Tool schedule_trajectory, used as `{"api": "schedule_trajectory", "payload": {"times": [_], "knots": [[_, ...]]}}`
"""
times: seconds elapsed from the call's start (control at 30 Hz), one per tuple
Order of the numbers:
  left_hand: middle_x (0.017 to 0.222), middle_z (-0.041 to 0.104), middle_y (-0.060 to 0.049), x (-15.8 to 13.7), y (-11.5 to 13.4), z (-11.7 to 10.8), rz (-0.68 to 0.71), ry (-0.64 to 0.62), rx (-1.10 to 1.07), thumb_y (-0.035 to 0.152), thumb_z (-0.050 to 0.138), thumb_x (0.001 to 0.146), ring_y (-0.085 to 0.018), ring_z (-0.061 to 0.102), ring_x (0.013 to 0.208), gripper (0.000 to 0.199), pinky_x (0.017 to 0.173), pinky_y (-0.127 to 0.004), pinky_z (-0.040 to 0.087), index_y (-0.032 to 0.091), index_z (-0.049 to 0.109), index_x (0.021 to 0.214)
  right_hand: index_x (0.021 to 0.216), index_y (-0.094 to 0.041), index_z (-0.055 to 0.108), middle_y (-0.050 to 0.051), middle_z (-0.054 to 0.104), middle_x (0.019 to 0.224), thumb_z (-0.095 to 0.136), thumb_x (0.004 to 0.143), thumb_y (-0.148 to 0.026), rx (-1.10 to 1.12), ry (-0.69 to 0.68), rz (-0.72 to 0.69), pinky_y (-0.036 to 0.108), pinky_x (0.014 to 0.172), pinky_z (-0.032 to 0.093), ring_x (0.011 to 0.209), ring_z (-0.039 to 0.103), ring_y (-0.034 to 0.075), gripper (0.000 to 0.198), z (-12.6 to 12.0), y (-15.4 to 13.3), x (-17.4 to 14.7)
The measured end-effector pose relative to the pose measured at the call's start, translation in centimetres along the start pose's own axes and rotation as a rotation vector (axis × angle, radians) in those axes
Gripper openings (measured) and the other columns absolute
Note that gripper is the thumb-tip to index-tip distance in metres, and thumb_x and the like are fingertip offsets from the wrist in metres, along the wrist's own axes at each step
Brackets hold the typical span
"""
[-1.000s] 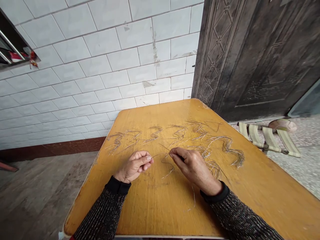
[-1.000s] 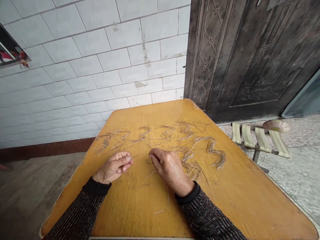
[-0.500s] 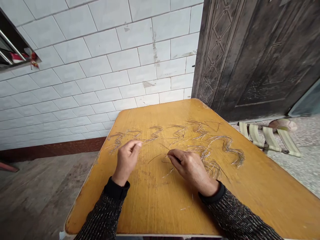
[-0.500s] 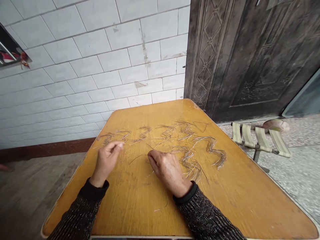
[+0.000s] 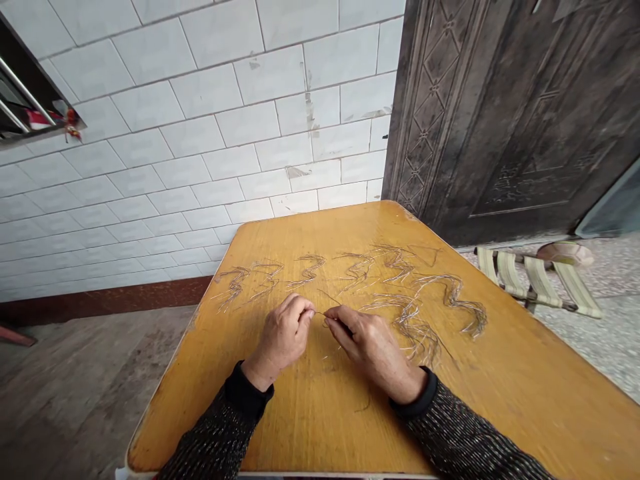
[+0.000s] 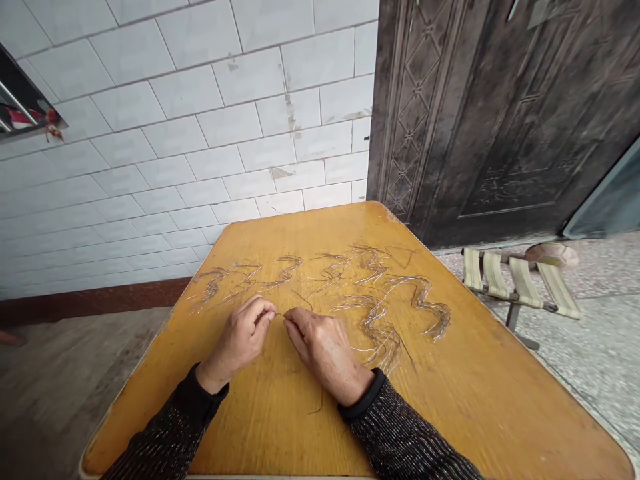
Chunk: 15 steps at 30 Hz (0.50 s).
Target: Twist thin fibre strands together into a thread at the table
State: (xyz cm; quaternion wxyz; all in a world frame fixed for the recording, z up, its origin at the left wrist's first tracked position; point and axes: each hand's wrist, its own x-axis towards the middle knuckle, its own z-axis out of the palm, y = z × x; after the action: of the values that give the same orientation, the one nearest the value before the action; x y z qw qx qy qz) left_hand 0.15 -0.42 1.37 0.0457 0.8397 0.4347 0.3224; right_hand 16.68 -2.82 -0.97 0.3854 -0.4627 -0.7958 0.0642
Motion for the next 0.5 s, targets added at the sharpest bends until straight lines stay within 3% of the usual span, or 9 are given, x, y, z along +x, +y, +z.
{"api": "schedule_trajectory", "payload": {"times": [0.5], "knots": [[0.063,0.058,-0.001,0.6,-0.9,-0.5,-0.227,-0.133,-0.181,0.016,0.043,0.078,-0.012,0.051,0.061,0.017,0.058,-0.023,0.038,0.015,0.055,0.066,0.097,-0.012,0.055,0.001,0.06,0.062,0.037,0.09,-0.015,-0.311,-0.077,-0.262,0.026,0.044,0.02,0.047,0.052,0.01,0.02,1.7,-0.2,-0.5]]}}
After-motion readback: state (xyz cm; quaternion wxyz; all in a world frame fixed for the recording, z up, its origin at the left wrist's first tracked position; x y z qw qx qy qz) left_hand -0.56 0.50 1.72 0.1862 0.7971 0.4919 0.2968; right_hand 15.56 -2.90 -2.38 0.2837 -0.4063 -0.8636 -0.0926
